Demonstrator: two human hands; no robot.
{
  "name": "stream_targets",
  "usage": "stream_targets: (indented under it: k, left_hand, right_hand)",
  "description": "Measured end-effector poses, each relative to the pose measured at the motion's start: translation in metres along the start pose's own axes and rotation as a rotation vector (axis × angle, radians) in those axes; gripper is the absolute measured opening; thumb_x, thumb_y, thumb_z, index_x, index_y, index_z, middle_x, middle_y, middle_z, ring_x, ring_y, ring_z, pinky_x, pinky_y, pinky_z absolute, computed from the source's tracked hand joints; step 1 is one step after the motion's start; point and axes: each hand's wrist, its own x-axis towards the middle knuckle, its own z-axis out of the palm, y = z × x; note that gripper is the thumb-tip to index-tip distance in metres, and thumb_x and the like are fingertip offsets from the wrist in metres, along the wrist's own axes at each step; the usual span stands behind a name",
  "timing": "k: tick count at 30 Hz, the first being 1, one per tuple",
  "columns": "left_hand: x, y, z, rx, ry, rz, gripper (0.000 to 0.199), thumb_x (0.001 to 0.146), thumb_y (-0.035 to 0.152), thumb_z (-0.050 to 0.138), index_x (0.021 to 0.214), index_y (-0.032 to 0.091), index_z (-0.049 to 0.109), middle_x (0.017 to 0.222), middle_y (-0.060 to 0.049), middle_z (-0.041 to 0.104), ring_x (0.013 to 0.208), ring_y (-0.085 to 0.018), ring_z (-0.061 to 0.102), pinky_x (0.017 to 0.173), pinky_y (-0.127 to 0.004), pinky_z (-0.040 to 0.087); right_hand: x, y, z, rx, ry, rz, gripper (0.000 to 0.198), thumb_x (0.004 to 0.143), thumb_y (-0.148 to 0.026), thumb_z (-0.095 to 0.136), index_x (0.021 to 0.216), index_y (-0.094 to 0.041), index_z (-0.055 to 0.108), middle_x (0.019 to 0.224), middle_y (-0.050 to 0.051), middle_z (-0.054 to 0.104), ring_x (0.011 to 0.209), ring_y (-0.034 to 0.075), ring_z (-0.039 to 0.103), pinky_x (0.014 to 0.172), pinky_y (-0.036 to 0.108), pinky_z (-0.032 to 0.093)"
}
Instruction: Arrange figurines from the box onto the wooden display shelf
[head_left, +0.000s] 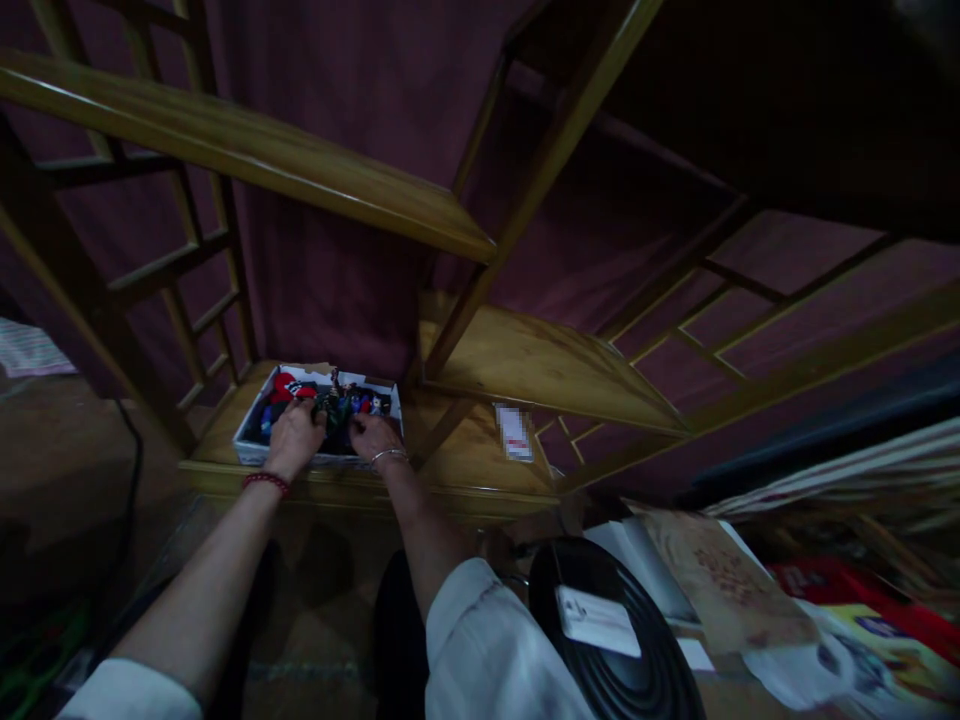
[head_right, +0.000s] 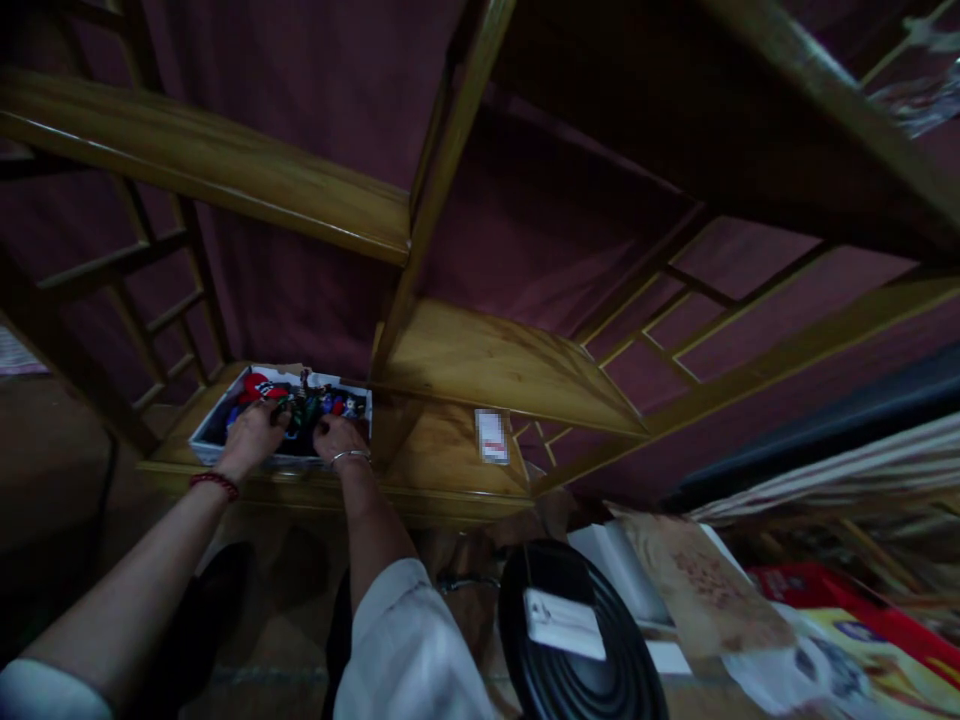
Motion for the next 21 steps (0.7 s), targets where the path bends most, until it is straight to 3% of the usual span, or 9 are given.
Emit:
stream_targets:
  k: [10, 15, 21]
  left_hand:
    - [-0.003, 0.010, 0.012, 0.036, -0.011, 0.014, 0.031, 0.082, 0.029, 0.038, 0.105, 0.015, 0.055, 0.105, -0.014, 0.058, 0.086, -0.023, 0.062, 0.072, -0.031, 0.047]
    - [-0.003, 0.020, 0.019, -0.012, -0.027, 0.081, 0.026, 0.082, 0.022, 0.037, 0.098, 0.014, 0.055, 0.105, -0.013, 0.057, 0.088, -0.022, 0.061, 0.074, -0.029, 0.047]
    - [-0.010, 0.013, 0.006, -0.007, 0.032, 0.130, 0.036, 0.076, 0.012, 0.040, 0.110, 0.016, 0.052, 0.108, -0.012, 0.054, 0.088, -0.021, 0.060, 0.073, -0.029, 0.047]
  right_hand:
    - [0.001, -0.004, -0.007, 0.054, -0.001, 0.016, 0.029, 0.080, -0.028, 0.037, 0.095, -0.026, 0.062, 0.098, 0.002, 0.064, 0.089, 0.016, 0.058, 0.076, 0.025, 0.042]
    - [0.002, -0.007, -0.010, 0.042, 0.029, 0.072, 0.041, 0.083, -0.048, 0.030, 0.104, -0.027, 0.058, 0.097, 0.004, 0.064, 0.090, 0.019, 0.058, 0.077, 0.030, 0.043]
    - [0.004, -0.006, -0.007, -0.021, 0.038, 0.084, 0.037, 0.081, -0.048, 0.037, 0.098, -0.024, 0.060, 0.092, 0.005, 0.065, 0.083, 0.019, 0.060, 0.073, 0.027, 0.043]
